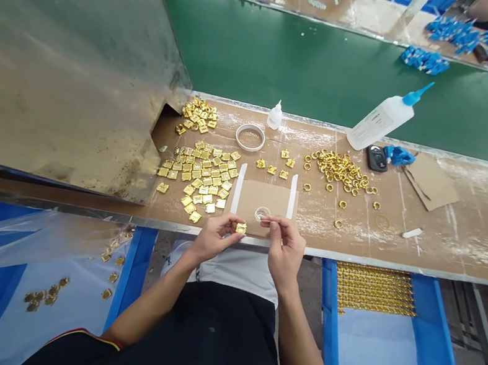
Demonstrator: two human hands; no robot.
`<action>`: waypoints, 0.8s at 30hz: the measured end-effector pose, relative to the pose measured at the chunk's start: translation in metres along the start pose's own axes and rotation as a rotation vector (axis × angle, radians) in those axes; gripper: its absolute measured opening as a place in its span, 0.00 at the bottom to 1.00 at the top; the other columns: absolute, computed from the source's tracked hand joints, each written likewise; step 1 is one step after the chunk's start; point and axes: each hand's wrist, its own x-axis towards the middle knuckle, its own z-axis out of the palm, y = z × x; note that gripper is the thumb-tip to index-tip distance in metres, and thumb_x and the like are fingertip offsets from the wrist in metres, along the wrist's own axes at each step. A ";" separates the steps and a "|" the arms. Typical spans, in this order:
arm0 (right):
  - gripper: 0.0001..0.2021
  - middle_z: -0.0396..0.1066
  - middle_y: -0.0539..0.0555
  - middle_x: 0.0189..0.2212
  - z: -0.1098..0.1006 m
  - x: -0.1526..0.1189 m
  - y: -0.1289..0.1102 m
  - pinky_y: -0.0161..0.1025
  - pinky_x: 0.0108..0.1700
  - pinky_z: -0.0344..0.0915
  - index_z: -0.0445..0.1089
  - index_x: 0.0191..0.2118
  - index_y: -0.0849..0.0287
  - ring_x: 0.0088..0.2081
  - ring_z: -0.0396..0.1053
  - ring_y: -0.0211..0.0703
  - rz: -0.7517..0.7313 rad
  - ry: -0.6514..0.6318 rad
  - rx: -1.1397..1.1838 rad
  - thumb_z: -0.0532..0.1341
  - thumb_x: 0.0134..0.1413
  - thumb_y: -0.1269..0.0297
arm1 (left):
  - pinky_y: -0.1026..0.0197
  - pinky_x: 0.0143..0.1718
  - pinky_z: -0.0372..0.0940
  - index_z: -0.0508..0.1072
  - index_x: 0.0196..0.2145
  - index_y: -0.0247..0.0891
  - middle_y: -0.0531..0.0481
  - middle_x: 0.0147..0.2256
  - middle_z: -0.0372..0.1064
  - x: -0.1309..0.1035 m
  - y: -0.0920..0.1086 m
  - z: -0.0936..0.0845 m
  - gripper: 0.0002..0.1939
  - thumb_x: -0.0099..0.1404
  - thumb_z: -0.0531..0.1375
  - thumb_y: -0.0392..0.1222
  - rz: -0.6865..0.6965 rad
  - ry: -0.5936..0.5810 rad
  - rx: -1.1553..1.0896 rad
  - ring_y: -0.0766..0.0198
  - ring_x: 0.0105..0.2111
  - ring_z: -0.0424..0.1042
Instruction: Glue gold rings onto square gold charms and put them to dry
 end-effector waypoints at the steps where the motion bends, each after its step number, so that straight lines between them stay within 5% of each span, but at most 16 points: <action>1: 0.10 0.82 0.55 0.34 0.002 -0.003 -0.001 0.37 0.31 0.76 0.75 0.40 0.56 0.35 0.81 0.46 0.001 -0.030 0.008 0.60 0.69 0.57 | 0.65 0.32 0.70 0.77 0.42 0.34 0.53 0.28 0.66 0.000 0.000 0.000 0.15 0.63 0.67 0.48 0.000 -0.003 0.000 0.67 0.28 0.69; 10: 0.09 0.82 0.54 0.34 0.010 -0.012 0.003 0.37 0.31 0.80 0.76 0.40 0.54 0.35 0.83 0.47 0.010 -0.155 0.037 0.60 0.69 0.57 | 0.65 0.32 0.70 0.77 0.42 0.34 0.53 0.27 0.67 0.001 -0.001 0.000 0.15 0.63 0.67 0.47 0.017 -0.034 -0.052 0.67 0.28 0.69; 24: 0.10 0.82 0.54 0.35 0.012 -0.017 0.008 0.38 0.33 0.79 0.77 0.40 0.54 0.34 0.82 0.46 -0.070 -0.179 -0.110 0.58 0.69 0.62 | 0.64 0.32 0.73 0.77 0.42 0.34 0.50 0.29 0.74 0.000 -0.003 0.001 0.16 0.64 0.67 0.49 0.035 -0.036 -0.040 0.65 0.28 0.74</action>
